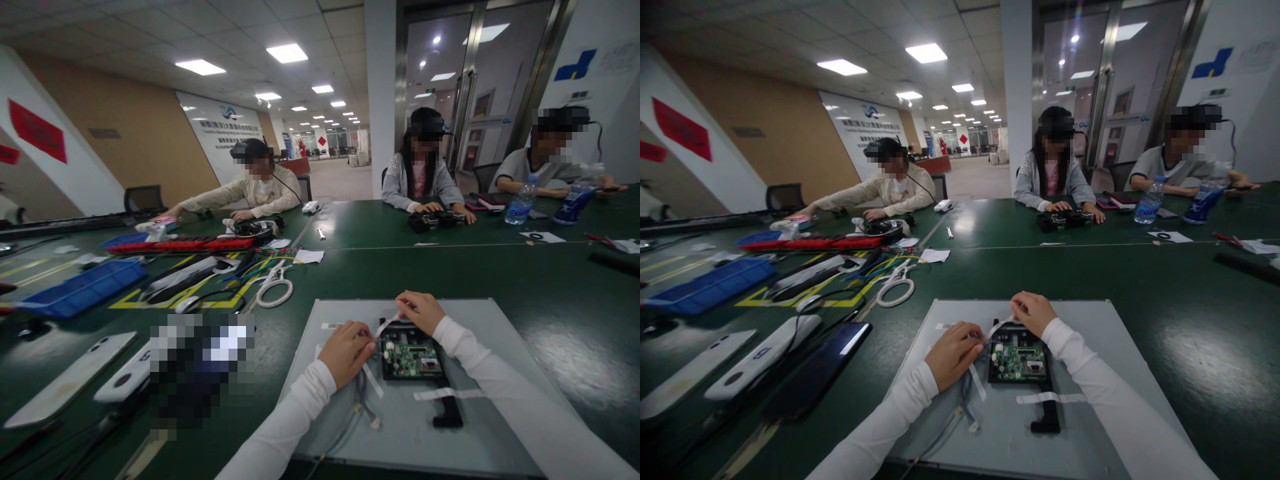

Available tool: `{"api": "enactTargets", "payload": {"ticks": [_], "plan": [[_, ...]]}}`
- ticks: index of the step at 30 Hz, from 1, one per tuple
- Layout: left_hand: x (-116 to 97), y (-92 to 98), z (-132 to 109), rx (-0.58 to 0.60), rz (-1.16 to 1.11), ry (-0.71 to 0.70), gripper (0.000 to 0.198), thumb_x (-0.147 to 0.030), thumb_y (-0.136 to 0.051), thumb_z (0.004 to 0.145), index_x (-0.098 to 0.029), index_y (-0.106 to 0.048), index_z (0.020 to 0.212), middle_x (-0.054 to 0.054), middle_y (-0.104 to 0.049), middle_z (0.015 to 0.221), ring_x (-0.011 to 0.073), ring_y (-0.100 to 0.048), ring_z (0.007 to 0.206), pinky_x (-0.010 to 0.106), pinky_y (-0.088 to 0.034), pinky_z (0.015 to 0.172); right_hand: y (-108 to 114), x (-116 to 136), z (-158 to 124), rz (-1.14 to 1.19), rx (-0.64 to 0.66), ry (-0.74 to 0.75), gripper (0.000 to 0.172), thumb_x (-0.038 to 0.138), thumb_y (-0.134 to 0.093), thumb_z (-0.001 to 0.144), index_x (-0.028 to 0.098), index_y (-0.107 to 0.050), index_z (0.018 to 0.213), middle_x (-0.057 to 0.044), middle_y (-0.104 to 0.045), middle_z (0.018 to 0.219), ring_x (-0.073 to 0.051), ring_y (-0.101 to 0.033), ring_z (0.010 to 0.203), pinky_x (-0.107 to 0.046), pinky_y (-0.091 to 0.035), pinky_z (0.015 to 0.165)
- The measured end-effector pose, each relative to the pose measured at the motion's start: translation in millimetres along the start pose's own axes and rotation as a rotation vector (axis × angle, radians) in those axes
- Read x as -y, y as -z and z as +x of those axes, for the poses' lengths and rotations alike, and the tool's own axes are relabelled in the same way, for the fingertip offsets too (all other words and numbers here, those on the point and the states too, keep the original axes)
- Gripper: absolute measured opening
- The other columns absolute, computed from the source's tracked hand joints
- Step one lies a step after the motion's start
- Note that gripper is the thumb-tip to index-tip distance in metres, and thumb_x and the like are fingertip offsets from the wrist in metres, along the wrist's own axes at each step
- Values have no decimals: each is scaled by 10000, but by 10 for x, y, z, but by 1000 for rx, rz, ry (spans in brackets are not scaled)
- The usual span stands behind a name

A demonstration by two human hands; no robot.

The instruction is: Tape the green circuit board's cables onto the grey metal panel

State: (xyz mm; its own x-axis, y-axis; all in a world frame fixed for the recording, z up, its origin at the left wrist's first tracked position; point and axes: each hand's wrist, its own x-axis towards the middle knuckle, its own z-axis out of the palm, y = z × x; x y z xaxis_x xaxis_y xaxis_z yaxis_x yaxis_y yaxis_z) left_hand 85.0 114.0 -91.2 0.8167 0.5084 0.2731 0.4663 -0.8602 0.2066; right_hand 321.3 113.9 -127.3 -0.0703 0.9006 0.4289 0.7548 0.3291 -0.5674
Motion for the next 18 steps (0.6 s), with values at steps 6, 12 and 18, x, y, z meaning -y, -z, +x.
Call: {"api": "enactTargets", "payload": {"ticks": [6, 12, 18], "plan": [[13, 1, 6, 12, -17, -9, 279, -257, -331, 870, -169, -596, 859, 48, -561, 925, 168, -479, 868, 322, -389, 793, -3, -41, 5, -55, -22, -3, 220, 314, -395, 829, 196, -580, 801, 0, -601, 707, -114, -565, 659, -234, -412, 702], [4, 42, 8, 47, -24, 7, 311, -267, -312, 876, -162, -590, 785, 45, -563, 949, 174, -479, 886, 327, -382, 814, -12, -116, 2, -78, -72, 36, 220, 307, -402, 827, 203, -595, 833, -15, -594, 767, -131, -542, 748, -247, -399, 725], [61, 119, -37, 68, -8, 43, 278, -295, -345, 860, -197, -592, 943, 50, -547, 976, 182, -478, 904, 331, -386, 811, 32, -214, -2, -27, -108, -20, 259, 336, -389, 826, 195, -605, 850, -31, -595, 826, -133, -543, 768, -254, -412, 740]]}}
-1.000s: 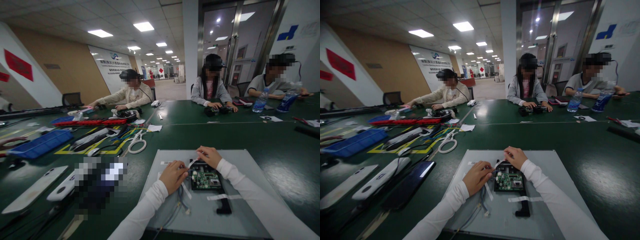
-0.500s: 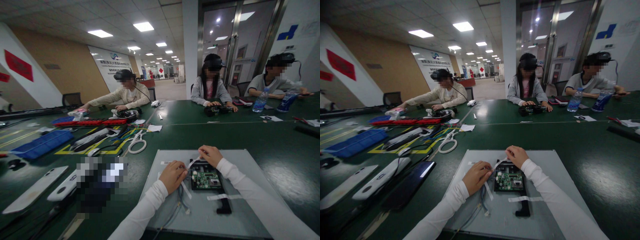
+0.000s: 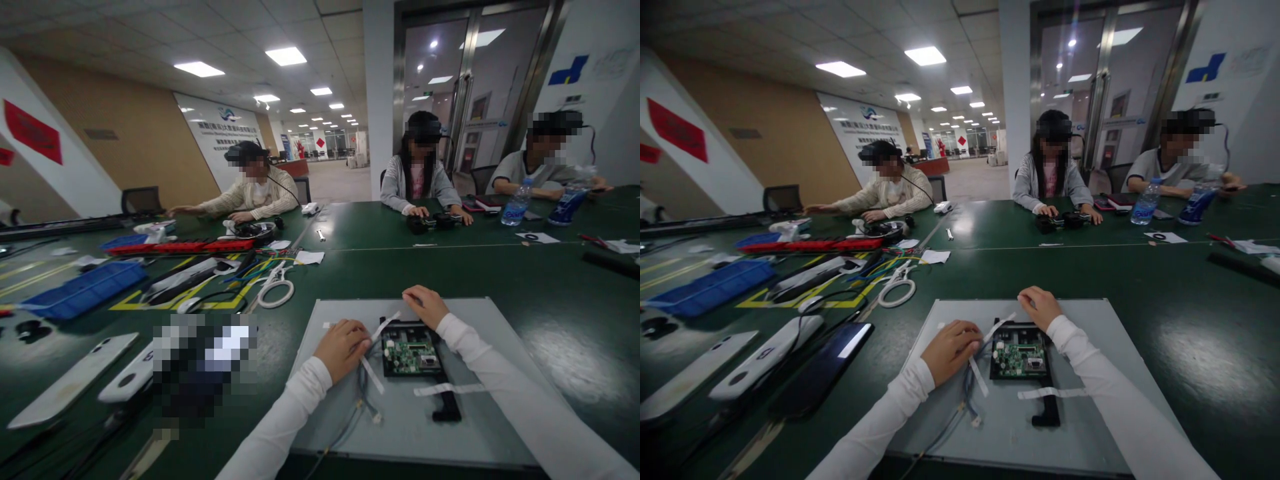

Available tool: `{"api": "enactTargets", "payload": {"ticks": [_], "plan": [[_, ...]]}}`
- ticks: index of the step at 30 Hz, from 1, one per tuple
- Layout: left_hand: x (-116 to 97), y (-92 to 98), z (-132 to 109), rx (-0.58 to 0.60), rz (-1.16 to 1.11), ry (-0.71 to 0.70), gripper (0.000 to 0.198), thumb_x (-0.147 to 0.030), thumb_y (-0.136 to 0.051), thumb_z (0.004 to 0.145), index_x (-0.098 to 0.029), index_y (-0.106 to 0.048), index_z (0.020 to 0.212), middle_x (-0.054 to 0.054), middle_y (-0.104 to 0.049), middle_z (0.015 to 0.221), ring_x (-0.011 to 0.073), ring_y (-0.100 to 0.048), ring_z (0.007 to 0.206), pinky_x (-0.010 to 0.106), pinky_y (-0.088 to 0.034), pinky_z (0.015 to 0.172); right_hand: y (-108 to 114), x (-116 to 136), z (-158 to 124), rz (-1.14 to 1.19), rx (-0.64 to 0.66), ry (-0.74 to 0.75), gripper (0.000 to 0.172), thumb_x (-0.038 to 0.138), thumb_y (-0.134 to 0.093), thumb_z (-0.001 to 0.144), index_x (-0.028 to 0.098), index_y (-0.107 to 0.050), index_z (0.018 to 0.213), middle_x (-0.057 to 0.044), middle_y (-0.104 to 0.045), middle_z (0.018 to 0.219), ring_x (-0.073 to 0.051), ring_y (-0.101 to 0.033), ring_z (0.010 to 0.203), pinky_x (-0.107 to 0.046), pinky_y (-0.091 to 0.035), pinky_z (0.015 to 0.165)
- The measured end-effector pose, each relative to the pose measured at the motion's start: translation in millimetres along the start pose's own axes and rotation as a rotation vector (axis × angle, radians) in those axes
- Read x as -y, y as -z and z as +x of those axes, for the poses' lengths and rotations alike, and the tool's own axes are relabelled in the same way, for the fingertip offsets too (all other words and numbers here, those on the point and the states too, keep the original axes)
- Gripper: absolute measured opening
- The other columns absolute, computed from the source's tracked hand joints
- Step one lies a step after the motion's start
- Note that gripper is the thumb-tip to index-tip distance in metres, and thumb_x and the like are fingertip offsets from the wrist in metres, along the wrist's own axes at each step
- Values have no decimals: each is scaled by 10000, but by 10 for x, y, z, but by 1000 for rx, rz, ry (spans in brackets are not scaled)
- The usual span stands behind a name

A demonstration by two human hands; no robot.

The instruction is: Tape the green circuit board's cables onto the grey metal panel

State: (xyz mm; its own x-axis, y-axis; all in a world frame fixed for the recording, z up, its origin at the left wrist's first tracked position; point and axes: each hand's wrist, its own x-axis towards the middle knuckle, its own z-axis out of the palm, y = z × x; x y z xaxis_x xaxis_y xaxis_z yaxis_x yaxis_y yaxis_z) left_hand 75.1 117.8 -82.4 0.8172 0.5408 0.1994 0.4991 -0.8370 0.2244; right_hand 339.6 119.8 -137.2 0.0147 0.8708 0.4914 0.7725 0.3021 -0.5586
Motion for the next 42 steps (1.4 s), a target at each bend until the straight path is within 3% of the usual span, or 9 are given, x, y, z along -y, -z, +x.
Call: {"api": "enactTargets", "payload": {"ticks": [7, 12, 18, 24, 30, 36, 42], "plan": [[84, 14, -92, 4, 48, 59, 303, -354, -445, 805, -229, -531, 1067, 62, -500, 1063, 216, -443, 990, 375, -371, 846, 125, -132, -135, -35, -3, -135, 290, 369, -402, 813, 172, -585, 921, -47, -585, 866, -146, -540, 802, -291, -421, 770], [40, -27, -116, 26, 66, 71, 498, -447, -530, 723, -228, -442, 1161, 83, -444, 1142, 257, -391, 1065, 428, -344, 881, 285, -157, -387, -108, 45, -106, 325, 381, -398, 818, 162, -548, 1005, -70, -565, 977, -161, -523, 899, -316, -404, 829], [57, -72, -143, 41, 62, 82, 555, -445, -508, 736, -189, -383, 1212, 113, -417, 1190, 266, -354, 1111, 445, -309, 915, 563, -227, -738, -247, 124, -111, 400, 415, -443, 786, 165, -509, 1092, -94, -534, 1100, -206, -465, 1049, -378, -358, 913], [-64, -78, -182, 82, 27, 41, 722, -580, -491, 683, -191, -315, 1266, 139, -379, 1239, 315, -285, 1167, 533, -225, 936, 767, -87, -997, -255, 218, -110, 416, 422, -453, 779, 188, -500, 1120, -88, -522, 1133, -207, -461, 1067, -376, -358, 932], [-368, -105, -255, 178, 32, -103, 1090, -678, -620, 408, -240, -207, 1317, 157, -215, 1358, 401, -156, 1223, 642, -27, 925, 821, -168, -1041, -252, 248, -115, 433, 436, -427, 788, 190, -479, 1141, -96, -503, 1153, -213, -446, 1084, -394, -350, 937], [-457, -62, -268, 214, 20, -162, 1100, -666, -630, 419, -251, -168, 1327, 147, -155, 1386, 410, -118, 1236, 640, -10, 928, 865, -459, -1052, -352, 195, -149, 441, 450, -456, 757, 187, -511, 1107, -101, -503, 1151, -228, -444, 1087, -402, -355, 928], [-480, -38, -266, 222, 20, -171, 1075, -653, -630, 446, -251, -164, 1328, 147, -158, 1386, 401, -121, 1240, 643, 6, 927, 827, -434, -1084, -437, 207, -154, 479, 485, -434, 762, 204, -496, 1145, -98, -465, 1194, -231, -426, 1100, -400, -360, 915]]}}
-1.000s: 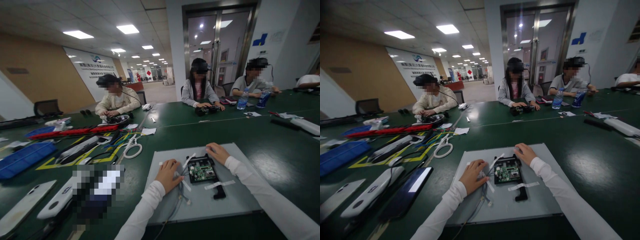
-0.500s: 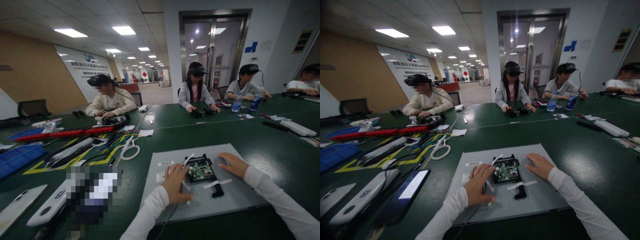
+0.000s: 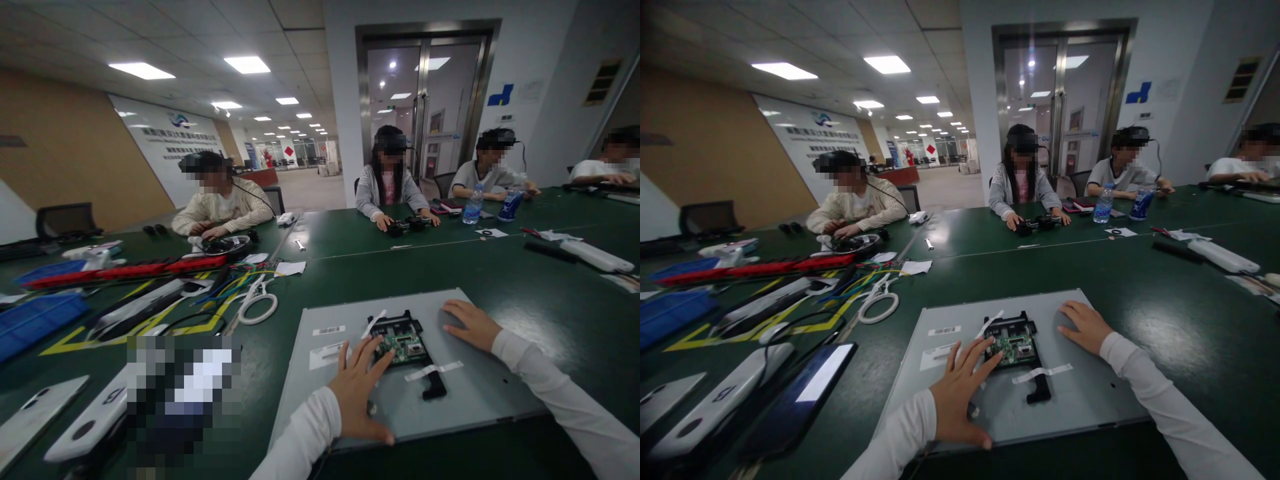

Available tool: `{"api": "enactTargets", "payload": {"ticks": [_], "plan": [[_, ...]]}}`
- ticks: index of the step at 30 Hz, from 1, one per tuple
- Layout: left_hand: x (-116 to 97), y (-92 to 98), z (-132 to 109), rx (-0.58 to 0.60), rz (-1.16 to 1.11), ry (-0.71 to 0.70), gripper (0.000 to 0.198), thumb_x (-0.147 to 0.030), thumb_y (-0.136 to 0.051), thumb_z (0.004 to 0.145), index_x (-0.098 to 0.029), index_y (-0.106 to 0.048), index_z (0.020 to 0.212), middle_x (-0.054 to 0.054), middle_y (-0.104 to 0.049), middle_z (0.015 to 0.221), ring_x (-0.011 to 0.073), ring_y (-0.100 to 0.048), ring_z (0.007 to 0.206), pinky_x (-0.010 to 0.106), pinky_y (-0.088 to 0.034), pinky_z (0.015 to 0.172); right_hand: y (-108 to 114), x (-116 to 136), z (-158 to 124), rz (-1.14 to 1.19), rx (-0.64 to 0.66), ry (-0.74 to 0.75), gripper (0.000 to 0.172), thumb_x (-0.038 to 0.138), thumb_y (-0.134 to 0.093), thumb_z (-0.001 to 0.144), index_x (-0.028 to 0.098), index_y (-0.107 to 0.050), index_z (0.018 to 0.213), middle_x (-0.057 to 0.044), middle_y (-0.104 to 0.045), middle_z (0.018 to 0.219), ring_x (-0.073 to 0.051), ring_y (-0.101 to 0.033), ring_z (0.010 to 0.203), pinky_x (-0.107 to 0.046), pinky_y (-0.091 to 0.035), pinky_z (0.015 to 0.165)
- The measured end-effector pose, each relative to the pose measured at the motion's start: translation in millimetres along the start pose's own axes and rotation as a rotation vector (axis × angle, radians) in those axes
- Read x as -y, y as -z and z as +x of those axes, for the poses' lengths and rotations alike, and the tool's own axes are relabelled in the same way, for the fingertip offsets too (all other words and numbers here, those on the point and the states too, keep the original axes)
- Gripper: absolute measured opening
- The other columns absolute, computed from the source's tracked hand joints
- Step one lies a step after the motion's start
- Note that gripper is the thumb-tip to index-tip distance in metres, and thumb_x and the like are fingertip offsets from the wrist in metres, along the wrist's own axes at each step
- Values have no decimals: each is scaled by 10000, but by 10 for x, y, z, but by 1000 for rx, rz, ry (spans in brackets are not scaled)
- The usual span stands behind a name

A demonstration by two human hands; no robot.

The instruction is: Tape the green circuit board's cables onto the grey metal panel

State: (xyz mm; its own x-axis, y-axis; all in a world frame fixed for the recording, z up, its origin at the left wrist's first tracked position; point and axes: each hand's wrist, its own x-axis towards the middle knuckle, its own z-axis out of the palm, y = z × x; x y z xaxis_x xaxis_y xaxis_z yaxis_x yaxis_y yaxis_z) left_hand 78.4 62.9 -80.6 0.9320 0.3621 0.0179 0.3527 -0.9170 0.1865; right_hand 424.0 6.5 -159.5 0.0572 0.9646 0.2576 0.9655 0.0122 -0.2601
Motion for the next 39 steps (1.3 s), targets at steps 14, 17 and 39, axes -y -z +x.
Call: {"api": "enactTargets", "payload": {"ticks": [14, 17, 39], "plan": [[106, -28, 40, -97, -94, 62, 914, -564, -594, 605, -219, -155, 1328, 147, -199, 1370, 337, -207, 1229, 565, -174, 962, 87, 391, -48, 113, -21, 71, 359, 383, -427, 792, 211, -525, 1092, -87, -508, 1131, -215, -447, 1067, -386, -357, 914], [120, 100, 30, -188, -82, 24, 619, -403, -521, 741, -209, -282, 1278, 117, -305, 1328, 282, -273, 1205, 502, -234, 968, 224, 649, -62, 290, 13, 153, 284, 305, -404, 815, 204, -546, 1039, -67, -557, 1028, -173, -497, 976, -328, -387, 874], [-361, -192, 59, 23, -7, -257, 519, -449, -297, 845, -189, -261, 1292, 59, -268, 1372, 226, -259, 1238, 396, -260, 1000, 315, 753, -89, 388, 299, 230, 186, 332, -618, 654, 161, -545, 645, -1, -522, 690, -121, -467, 671, -227, -348, 603]]}}
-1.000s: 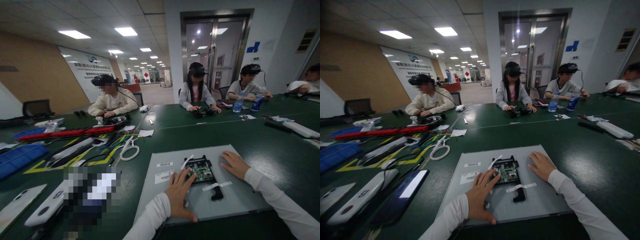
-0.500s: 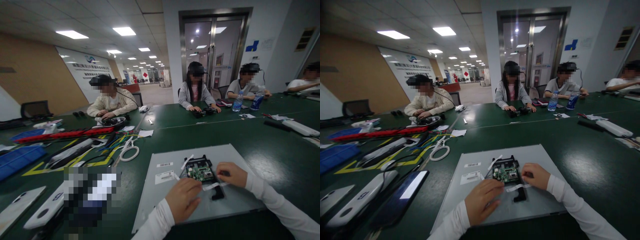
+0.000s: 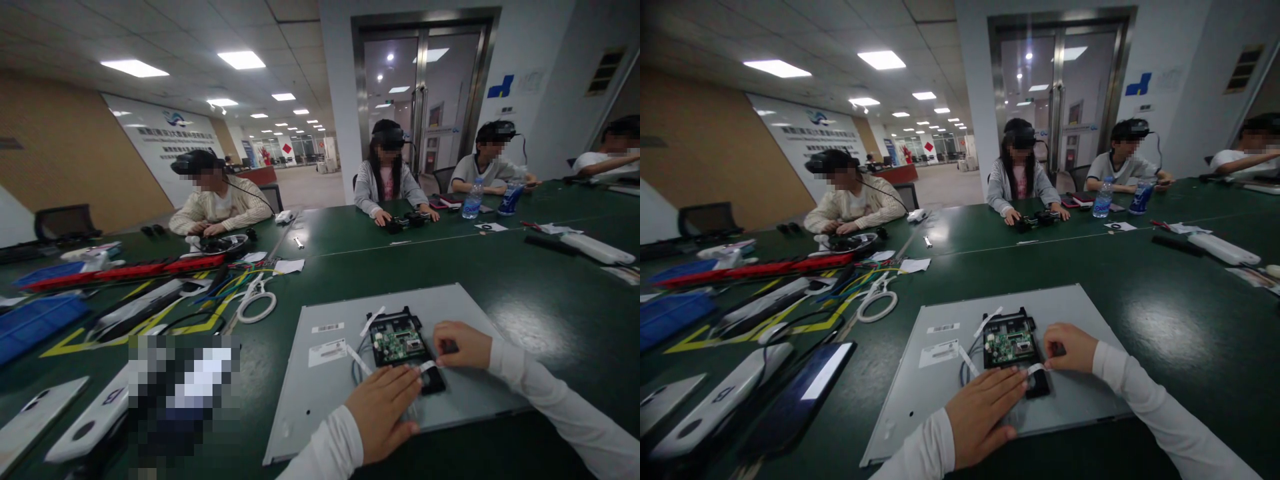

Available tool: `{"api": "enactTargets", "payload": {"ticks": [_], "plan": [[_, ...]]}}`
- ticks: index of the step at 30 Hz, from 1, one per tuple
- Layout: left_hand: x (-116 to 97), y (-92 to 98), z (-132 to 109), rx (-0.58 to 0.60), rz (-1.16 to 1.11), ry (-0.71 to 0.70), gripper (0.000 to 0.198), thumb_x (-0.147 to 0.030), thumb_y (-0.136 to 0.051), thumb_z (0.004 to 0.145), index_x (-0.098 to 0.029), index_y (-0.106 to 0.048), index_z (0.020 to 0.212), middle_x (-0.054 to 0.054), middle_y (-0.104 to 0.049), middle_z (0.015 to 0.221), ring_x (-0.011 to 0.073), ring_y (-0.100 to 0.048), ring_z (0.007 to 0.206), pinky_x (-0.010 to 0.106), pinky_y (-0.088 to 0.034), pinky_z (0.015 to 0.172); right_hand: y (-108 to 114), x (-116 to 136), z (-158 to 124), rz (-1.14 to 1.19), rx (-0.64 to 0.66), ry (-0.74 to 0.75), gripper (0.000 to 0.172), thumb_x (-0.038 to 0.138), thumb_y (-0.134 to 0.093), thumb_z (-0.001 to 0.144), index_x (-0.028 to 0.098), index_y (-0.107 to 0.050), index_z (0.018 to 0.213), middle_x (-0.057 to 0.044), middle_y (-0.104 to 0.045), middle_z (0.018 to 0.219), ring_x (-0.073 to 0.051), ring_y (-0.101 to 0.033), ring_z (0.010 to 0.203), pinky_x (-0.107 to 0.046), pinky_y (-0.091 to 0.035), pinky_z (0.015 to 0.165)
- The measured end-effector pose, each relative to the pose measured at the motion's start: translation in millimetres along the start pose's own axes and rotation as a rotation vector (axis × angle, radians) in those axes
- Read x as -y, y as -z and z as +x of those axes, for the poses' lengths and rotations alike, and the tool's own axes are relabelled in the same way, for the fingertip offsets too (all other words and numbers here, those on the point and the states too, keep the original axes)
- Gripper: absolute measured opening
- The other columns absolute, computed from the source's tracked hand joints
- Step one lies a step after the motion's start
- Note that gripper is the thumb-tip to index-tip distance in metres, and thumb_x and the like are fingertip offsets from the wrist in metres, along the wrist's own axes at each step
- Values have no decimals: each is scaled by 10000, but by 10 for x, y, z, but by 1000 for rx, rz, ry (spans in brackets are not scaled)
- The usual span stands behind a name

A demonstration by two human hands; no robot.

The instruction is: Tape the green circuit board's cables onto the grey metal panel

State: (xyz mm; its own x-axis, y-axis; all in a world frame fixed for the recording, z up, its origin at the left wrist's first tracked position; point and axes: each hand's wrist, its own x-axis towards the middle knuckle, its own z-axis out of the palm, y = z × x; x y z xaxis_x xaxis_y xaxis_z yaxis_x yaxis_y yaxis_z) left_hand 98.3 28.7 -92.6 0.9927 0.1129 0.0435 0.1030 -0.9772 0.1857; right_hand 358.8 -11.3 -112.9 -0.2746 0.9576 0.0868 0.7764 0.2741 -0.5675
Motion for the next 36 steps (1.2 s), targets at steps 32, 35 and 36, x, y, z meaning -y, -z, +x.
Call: {"api": "enactTargets", "payload": {"ticks": [32, 35, 36], "plan": [[8, 33, 51, -14, -36, -18, 537, -458, -332, 812, -185, -297, 1274, 67, -324, 1341, 237, -296, 1214, 409, -270, 990, 25, -31, -4, 7, 23, 13, 120, 245, -626, 639, 157, -545, 654, 7, -508, 693, -113, -459, 675, -216, -339, 617], [7, 48, 56, -8, -44, -27, 542, -455, -336, 812, -177, -297, 1275, 77, -333, 1334, 240, -295, 1212, 409, -269, 991, 31, -46, -9, 6, 28, 9, 129, 259, -626, 640, 157, -548, 656, 5, -510, 694, -115, -460, 672, -219, -342, 617], [6, 54, 57, -6, -46, -28, 541, -455, -335, 813, -175, -298, 1274, 80, -335, 1332, 241, -295, 1212, 410, -270, 990, 35, -48, -10, 3, 31, 5, 136, 268, -627, 640, 157, -548, 655, 4, -511, 692, -117, -461, 672, -220, -343, 617]]}}
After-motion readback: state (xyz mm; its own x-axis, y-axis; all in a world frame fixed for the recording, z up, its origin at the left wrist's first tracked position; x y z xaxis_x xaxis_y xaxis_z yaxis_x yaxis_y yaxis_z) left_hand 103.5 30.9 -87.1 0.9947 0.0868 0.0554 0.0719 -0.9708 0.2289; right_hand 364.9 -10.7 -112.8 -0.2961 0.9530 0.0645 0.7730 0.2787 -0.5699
